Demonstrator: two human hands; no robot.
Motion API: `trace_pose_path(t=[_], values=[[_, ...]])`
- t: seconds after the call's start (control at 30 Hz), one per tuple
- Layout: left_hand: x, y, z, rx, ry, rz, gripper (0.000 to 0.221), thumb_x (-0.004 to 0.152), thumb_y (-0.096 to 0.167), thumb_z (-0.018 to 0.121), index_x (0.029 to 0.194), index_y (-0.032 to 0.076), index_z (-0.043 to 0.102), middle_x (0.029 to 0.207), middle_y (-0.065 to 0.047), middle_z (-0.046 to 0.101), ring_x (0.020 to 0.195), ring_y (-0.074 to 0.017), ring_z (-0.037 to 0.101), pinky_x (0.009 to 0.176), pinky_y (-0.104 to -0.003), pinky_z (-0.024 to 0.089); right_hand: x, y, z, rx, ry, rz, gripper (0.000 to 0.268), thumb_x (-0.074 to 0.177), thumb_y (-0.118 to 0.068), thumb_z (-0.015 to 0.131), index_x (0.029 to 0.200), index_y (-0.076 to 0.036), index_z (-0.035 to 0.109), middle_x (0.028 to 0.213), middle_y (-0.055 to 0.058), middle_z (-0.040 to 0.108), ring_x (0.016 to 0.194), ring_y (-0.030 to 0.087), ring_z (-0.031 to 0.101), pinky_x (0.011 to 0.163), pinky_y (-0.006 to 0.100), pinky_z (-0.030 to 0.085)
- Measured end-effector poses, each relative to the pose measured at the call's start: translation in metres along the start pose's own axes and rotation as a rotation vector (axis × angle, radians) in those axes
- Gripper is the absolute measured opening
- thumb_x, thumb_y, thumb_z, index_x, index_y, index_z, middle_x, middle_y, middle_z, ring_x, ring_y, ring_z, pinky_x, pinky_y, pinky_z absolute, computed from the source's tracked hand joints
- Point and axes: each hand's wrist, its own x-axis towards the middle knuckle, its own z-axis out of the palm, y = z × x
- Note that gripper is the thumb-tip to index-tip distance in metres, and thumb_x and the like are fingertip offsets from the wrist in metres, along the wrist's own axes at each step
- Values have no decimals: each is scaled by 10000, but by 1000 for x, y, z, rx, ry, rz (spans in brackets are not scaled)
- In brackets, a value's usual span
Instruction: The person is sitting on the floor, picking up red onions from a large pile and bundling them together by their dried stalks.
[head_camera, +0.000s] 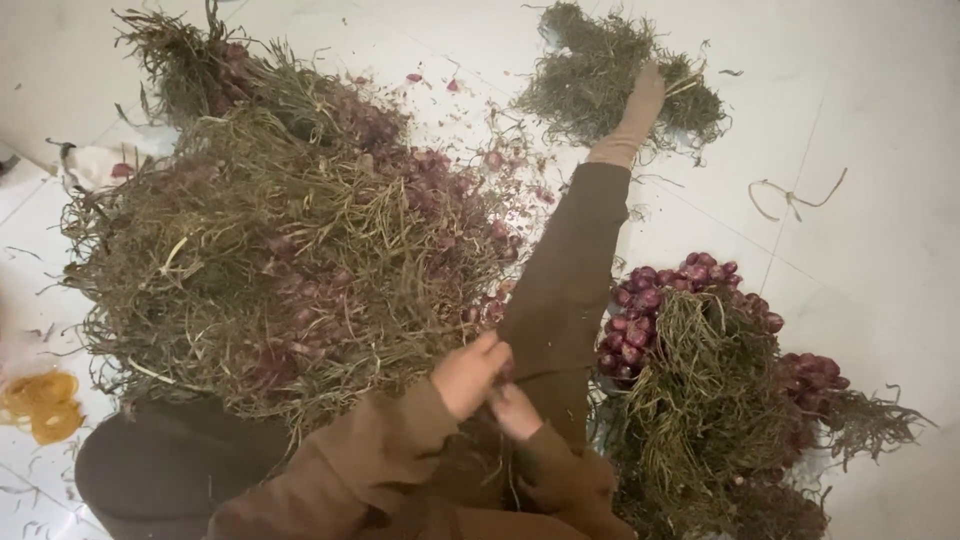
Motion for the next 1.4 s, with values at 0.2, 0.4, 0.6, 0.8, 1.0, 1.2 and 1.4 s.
trace_pose_path(t=[0.2,0.4,0.6,0.8,1.0,1.2,1.4], values=[[38,-58,-5,-978,157,-491,68,941,88,646,1001,109,669,812,-35,659,556,-117,568,524,-263,541,-12,42,-4,-56,-378,144,322,1009,-311,536,921,-66,726,828,-3,653,742,112,551,728,240,469],[137,-82,-25,-74,349,-239,530,846,81,717,1349,108,551,1558,-223,209,1431,-442,246,1200,-556,226,-46,-22,-14,-137,-16,15,575,992,-409,448,1515,-176,402,1555,127,469,1422,336,459,1142,478,396],[220,-110,23,334,-42,-227,473,914,96,522,1371,192,595,1595,-55,329,1510,-310,221,1197,-601,188,-89,-39,-81,1364,1,-552,479,983,-138,661,1427,-74,493,1236,218,589,1140,349,595,751,313,644],[231,-82,-24,690,-327,-145,40,832,125,744,817,159,759,1030,-28,684,1020,-164,612,1268,-522,102,-64,-67,-126,1058,207,-196,202,1082,-242,391,1096,-87,519,729,7,491,487,70,379,357,237,313],[211,-92,-17,206,-142,-294,279,975,415,561,1179,261,674,1171,32,717,1092,-217,693,929,-419,542,83,-66,-89,1191,-202,232,208,1031,-457,543,1131,-275,551,691,-178,180,501,5,180,361,149,153],[122,16,-38,-398,-378,-353,345,1057,168,355,1187,37,646,966,-89,736,679,-140,710,634,-214,636,105,-62,-58,1143,109,262,450,936,-634,616,954,-190,544,780,-62,401,589,96,394,433,183,271],[65,-69,40,294,-115,107,206,984,241,469,1155,166,557,1153,-57,603,889,-312,694,722,-406,569,115,-12,-57,976,251,198,419,930,-476,718,1149,-125,655,968,1,591,727,180,522,484,263,402]])
